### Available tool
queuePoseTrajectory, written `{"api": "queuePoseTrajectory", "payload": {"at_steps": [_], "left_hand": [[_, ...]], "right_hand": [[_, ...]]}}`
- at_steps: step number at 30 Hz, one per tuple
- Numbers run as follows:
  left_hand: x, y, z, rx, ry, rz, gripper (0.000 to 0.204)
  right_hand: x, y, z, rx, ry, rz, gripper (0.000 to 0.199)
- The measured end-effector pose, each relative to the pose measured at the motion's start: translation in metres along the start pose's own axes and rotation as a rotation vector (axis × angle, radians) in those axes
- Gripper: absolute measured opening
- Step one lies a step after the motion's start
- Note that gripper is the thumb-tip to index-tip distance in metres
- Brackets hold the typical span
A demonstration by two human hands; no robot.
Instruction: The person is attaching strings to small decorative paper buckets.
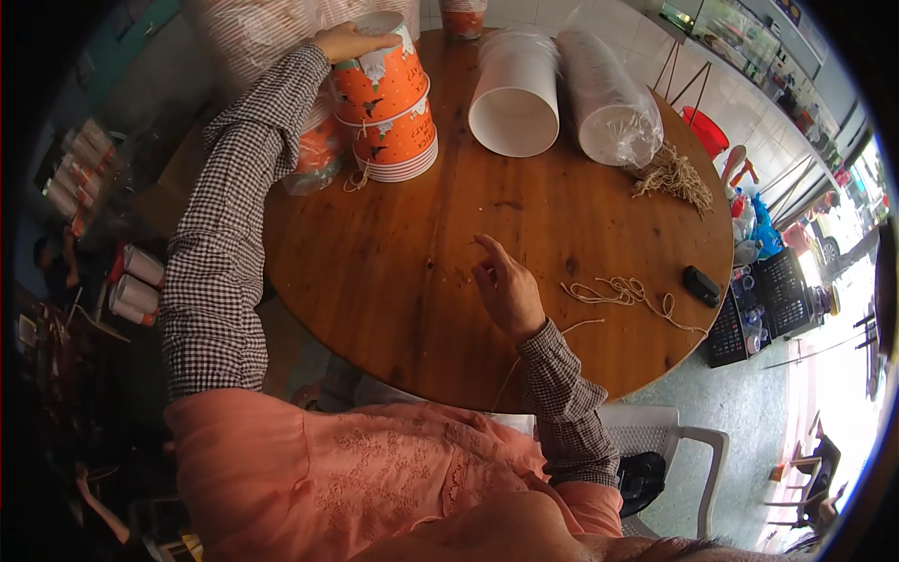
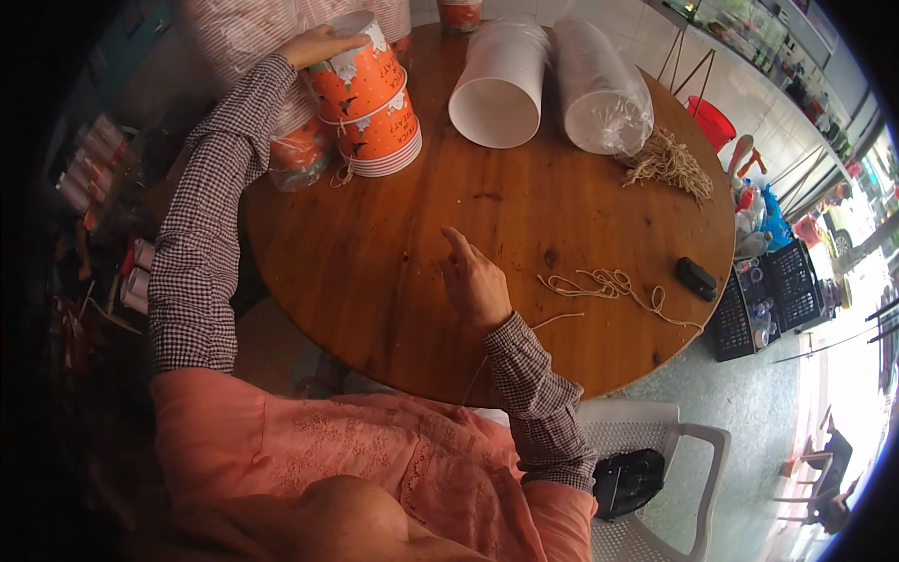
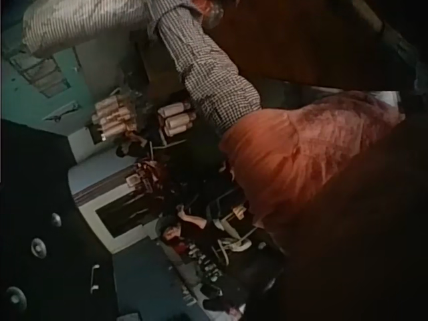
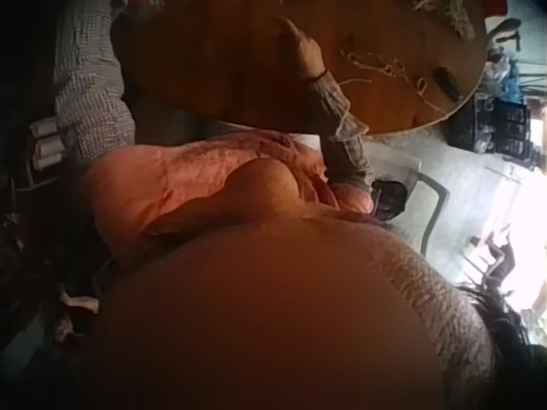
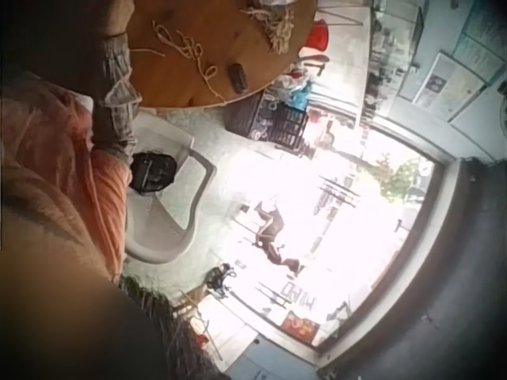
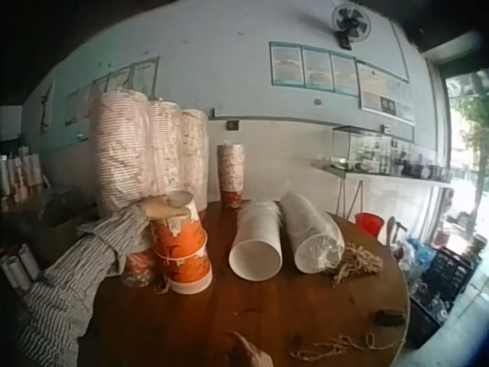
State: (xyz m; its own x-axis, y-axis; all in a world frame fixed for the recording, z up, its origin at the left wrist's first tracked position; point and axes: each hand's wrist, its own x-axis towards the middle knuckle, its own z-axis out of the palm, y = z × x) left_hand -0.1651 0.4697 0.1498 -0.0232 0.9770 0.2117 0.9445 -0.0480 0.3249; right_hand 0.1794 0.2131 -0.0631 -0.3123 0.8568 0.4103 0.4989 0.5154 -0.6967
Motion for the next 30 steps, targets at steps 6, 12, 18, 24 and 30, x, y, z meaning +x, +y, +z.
{"api": "queuePoseTrajectory", "payload": {"at_steps": [6, 12, 18, 24, 30], "left_hand": [[-0.009, -0.002, 0.016, -0.043, -0.031, 0.033, 0.110], [-0.031, -0.009, 0.019, -0.009, -0.141, 0.065, 0.119], [-0.036, -0.009, 0.034, 0.090, -0.131, 0.034, 0.114], [-0.032, -0.019, 0.027, 0.041, -0.220, 0.103, 0.114], [-0.017, -0.015, 0.014, 0.097, -0.229, 0.151, 0.119]], "right_hand": [[0.000, -0.001, 0.006, 0.012, -0.024, 0.003, 0.044], [0.002, -0.005, 0.010, 0.006, -0.054, -0.004, 0.045], [0.001, -0.006, 0.008, 0.009, -0.081, 0.022, 0.045], [0.002, -0.009, 0.010, -0.005, -0.108, 0.044, 0.046], [0.001, -0.008, 0.009, 0.017, -0.126, 0.043, 0.046]]}}
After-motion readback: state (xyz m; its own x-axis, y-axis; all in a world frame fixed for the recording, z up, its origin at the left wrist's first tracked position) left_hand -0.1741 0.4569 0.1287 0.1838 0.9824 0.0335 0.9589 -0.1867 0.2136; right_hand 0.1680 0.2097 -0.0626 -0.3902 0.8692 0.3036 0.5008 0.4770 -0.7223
